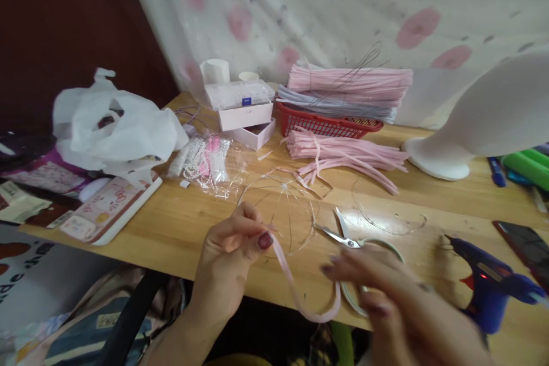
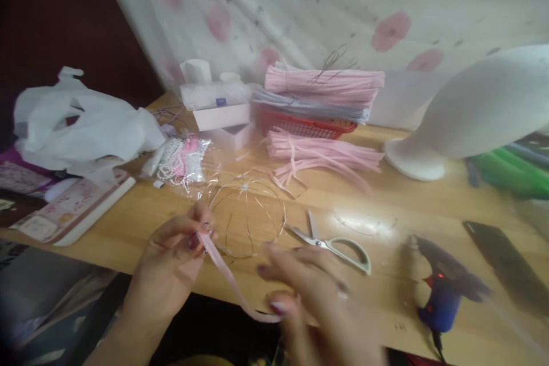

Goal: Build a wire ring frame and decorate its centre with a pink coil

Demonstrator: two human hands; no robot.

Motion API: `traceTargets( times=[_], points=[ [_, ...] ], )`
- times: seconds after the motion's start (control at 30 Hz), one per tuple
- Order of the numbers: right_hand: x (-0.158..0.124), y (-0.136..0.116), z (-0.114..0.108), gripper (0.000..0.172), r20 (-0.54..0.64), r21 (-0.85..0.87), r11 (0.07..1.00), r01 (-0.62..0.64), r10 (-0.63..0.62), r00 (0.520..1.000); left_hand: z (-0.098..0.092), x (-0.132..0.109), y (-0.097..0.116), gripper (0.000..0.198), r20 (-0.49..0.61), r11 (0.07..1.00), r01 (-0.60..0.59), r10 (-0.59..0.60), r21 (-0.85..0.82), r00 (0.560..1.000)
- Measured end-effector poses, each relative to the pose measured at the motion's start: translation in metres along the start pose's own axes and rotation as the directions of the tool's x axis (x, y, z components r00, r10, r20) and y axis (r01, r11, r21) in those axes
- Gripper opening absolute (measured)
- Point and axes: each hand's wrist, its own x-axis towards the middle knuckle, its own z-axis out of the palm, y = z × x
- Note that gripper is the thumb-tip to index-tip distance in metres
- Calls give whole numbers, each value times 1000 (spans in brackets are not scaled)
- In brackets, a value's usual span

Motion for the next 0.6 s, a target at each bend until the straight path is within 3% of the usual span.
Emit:
traceTargets(
  times=[0.07, 0.13, 0.23, 0.33, 0.4, 0.47, 0.53, 0.6],
  points=[
    [6, -23, 30, 30, 173, 54, 999, 4, -13, 985, 2, -4, -3, 11, 21, 999, -35, 34, 20, 999],
    [11, -30, 44, 19, 216, 116, 992, -53, 27, 976, 2, -8, -7, 6, 33, 997, -52, 50, 62, 998],
    [15, -21, 37, 15, 204, 86, 994, -74, 55, 977, -5, -10, -8, 3, 83, 958, -117, 98, 261, 992],
    [23, -9, 19, 13, 235, -38, 999, 32, -23, 972, -11, -8, 2, 10, 294, 782, -282, 133, 555, 947],
    [30, -5, 11, 13, 297, -84, 990, 112, -82, 951, -12, -5, 11, 13, 443, 638, -384, 75, 668, 893],
    [35, -4, 9, 17, 349, -91, 981, 169, -128, 928, -11, -2, 19, 14, 517, 560, -416, -27, 716, 855],
    [38, -3, 10, 18, 359, -64, 978, 200, -164, 919, -11, 0, 23, 16, 511, 550, -393, -72, 737, 857],
    [38, -1, 12, 18, 344, -34, 980, 197, -174, 923, -13, 2, 22, 17, 467, 606, -345, -50, 717, 883]
  ],
)
